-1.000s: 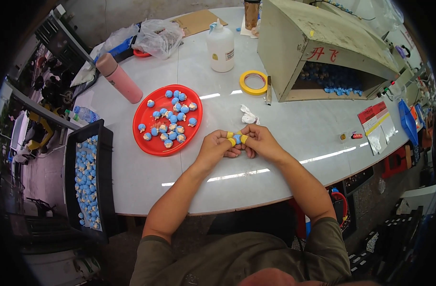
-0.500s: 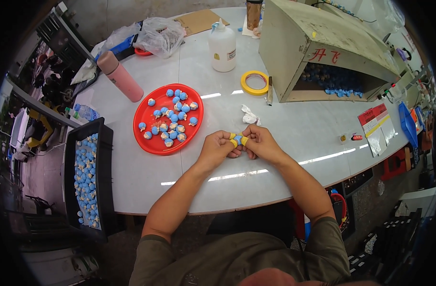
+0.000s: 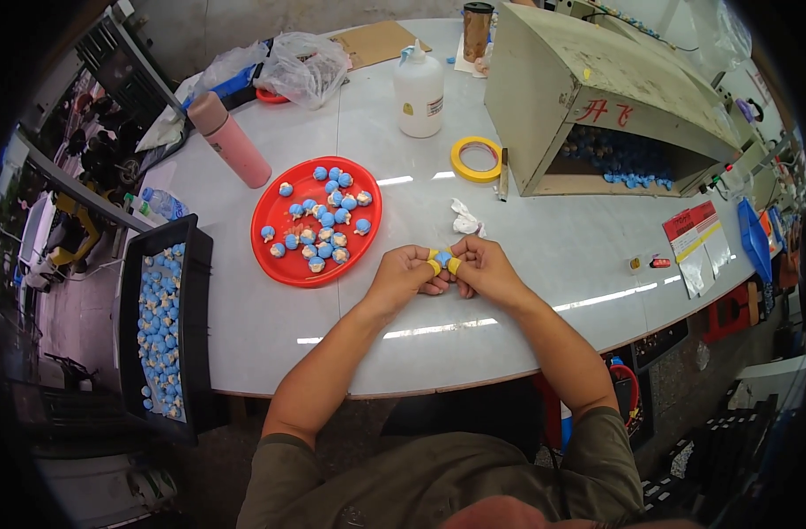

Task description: The person assembles craft figurines by applying glue to pieces with a squeeze bottle, pressing the parts together by hand, and retrieving additional components from a compartment.

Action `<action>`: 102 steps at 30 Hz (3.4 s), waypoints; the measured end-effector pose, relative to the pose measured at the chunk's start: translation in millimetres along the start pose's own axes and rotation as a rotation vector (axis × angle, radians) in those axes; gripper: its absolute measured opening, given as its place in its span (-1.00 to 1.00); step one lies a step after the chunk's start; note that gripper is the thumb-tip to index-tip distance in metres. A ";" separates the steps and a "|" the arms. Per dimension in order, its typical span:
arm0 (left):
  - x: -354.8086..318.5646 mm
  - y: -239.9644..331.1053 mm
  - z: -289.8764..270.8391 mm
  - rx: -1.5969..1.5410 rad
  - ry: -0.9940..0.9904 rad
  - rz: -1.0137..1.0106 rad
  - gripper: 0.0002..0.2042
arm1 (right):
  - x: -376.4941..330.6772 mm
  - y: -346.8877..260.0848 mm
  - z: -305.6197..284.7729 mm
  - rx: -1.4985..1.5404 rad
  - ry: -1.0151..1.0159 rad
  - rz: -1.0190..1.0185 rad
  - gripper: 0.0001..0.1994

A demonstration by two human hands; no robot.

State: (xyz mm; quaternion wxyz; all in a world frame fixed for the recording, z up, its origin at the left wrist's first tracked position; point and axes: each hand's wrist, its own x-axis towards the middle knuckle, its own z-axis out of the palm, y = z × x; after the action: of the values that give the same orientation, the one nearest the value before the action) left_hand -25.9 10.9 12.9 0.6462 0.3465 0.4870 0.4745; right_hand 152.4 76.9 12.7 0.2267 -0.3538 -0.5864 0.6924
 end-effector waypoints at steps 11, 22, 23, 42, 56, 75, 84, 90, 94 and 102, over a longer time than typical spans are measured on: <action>5.8 -7.1 -1.4 -0.056 0.008 0.054 -0.76 | 1.4 -6.5 5.5 -0.009 0.040 -0.023 -0.78; -6.6 22.0 -22.7 -0.884 0.356 0.258 -0.65 | 1.5 -9.4 5.7 0.089 0.213 -0.114 -0.76; -6.2 20.5 -17.1 -0.867 0.315 0.227 -0.63 | 1.1 -9.3 2.5 0.087 0.214 -0.123 -0.76; 3.2 -8.2 12.8 -0.341 0.087 0.057 -0.73 | 52.3 -11.3 -193.0 -0.576 1.140 -0.356 -0.82; -2.1 -6.2 9.2 -0.261 0.054 0.028 -0.74 | 94.1 -37.5 -236.3 -1.375 1.053 -0.096 -0.68; -13.5 -5.8 17.0 -0.123 -0.310 -0.190 -0.66 | -56.9 -7.7 3.9 -0.620 0.170 -0.617 -0.69; -14.3 -8.4 25.5 -0.003 -0.265 -0.163 -0.76 | -69.0 3.8 -5.9 -0.730 0.155 -0.707 -0.63; -13.9 -4.6 22.3 -0.080 -0.096 -0.149 -0.79 | -105.6 15.0 -50.2 -0.544 0.906 -0.676 -0.56; -15.6 1.6 22.2 -0.084 -0.053 -0.177 -0.79 | -133.0 36.5 -142.4 -0.774 1.599 -0.446 -0.51; -10.7 -4.1 17.4 -0.080 -0.083 -0.145 -0.73 | -125.7 36.0 -201.1 -0.931 1.456 -0.092 -0.63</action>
State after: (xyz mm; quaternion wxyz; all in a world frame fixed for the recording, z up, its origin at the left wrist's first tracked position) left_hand -8.9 -0.3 17.3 0.7119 0.3036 0.4643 0.4306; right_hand 389.4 108.8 -6.6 0.4059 -0.7419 -0.5331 -0.0269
